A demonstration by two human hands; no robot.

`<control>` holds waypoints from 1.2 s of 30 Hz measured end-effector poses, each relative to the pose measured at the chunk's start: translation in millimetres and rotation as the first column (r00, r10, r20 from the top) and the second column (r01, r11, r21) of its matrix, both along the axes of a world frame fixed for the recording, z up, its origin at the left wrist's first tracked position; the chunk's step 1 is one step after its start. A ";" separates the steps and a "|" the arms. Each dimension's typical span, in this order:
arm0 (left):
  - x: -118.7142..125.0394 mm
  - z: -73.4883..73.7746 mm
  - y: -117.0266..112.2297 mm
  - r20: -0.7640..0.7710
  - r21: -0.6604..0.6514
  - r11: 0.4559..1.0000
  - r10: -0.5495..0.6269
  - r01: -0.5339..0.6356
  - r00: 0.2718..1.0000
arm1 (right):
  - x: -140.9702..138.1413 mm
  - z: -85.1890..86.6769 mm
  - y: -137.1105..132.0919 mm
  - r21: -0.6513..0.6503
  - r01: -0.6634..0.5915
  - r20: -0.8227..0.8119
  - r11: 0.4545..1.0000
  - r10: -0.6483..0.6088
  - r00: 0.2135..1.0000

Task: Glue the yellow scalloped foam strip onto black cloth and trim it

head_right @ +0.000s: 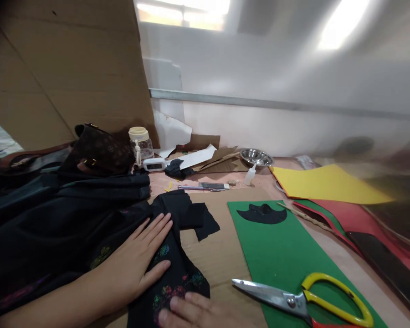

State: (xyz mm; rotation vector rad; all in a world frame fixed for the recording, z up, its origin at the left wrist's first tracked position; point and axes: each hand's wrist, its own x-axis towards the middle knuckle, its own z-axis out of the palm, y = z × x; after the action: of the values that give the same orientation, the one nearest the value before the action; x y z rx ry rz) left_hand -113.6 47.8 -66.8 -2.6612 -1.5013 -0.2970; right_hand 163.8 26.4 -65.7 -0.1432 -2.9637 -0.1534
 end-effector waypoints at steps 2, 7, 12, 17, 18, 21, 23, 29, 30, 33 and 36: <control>1.3 5.5 -0.5 -0.011 -0.043 0.999 0.001 -0.002 1.000 | -5.6 12.9 -2.0 0.108 0.029 -0.006 0.994 -0.028 1.000; 3.9 15.6 -1.4 -0.004 -0.095 0.995 0.020 -0.021 1.000 | -1.0 21.4 -14.2 0.103 -0.028 0.056 0.994 0.022 0.998; 4.4 15.0 -0.7 -0.005 -0.143 0.989 0.035 -0.035 0.999 | 5.7 62.1 -21.2 -0.203 0.006 0.155 0.979 0.027 0.988; 5.5 17.4 -0.6 0.020 -0.194 0.980 0.046 -0.041 0.999 | 9.5 109.2 -18.4 -0.541 0.215 0.223 0.813 -0.107 0.969; 5.6 17.8 -0.7 0.031 -0.202 0.979 0.046 -0.039 0.998 | 12.4 109.3 -17.1 -0.551 0.266 0.246 0.791 -0.150 0.958; 5.8 18.1 -0.9 0.074 -0.225 0.974 0.052 -0.034 0.996 | 22.3 91.5 -13.2 -0.559 0.353 0.298 0.750 -0.215 0.930; 5.9 17.8 -0.8 0.114 -0.234 0.972 0.057 -0.029 0.992 | 25.7 71.3 -11.8 -0.565 0.322 0.240 0.760 -0.222 0.945; 9.6 24.9 -4.2 0.300 -0.250 0.968 0.040 0.038 0.953 | 9.8 29.1 -14.3 -0.605 0.132 -0.181 0.785 -0.297 0.938; 10.4 28.7 -5.8 0.342 -0.259 0.963 0.026 0.067 0.939 | 5.7 29.9 -14.4 -0.628 0.128 -0.196 0.768 -0.315 0.929; 10.1 43.8 -10.5 0.486 -0.323 0.930 0.005 0.175 0.874 | -4.2 46.7 -9.5 -0.719 0.167 -0.180 0.675 -0.412 0.893; 5.1 59.5 -10.7 0.640 -0.436 0.853 0.070 0.286 0.766 | -11.3 72.7 6.1 -0.813 0.252 -0.147 0.525 -0.605 0.783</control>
State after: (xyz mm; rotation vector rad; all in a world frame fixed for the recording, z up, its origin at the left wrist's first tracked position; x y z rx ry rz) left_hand -108.5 37.1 -7.3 -3.2954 -1.7841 -1.0557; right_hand 152.5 32.6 7.0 -0.9214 -2.2694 0.9791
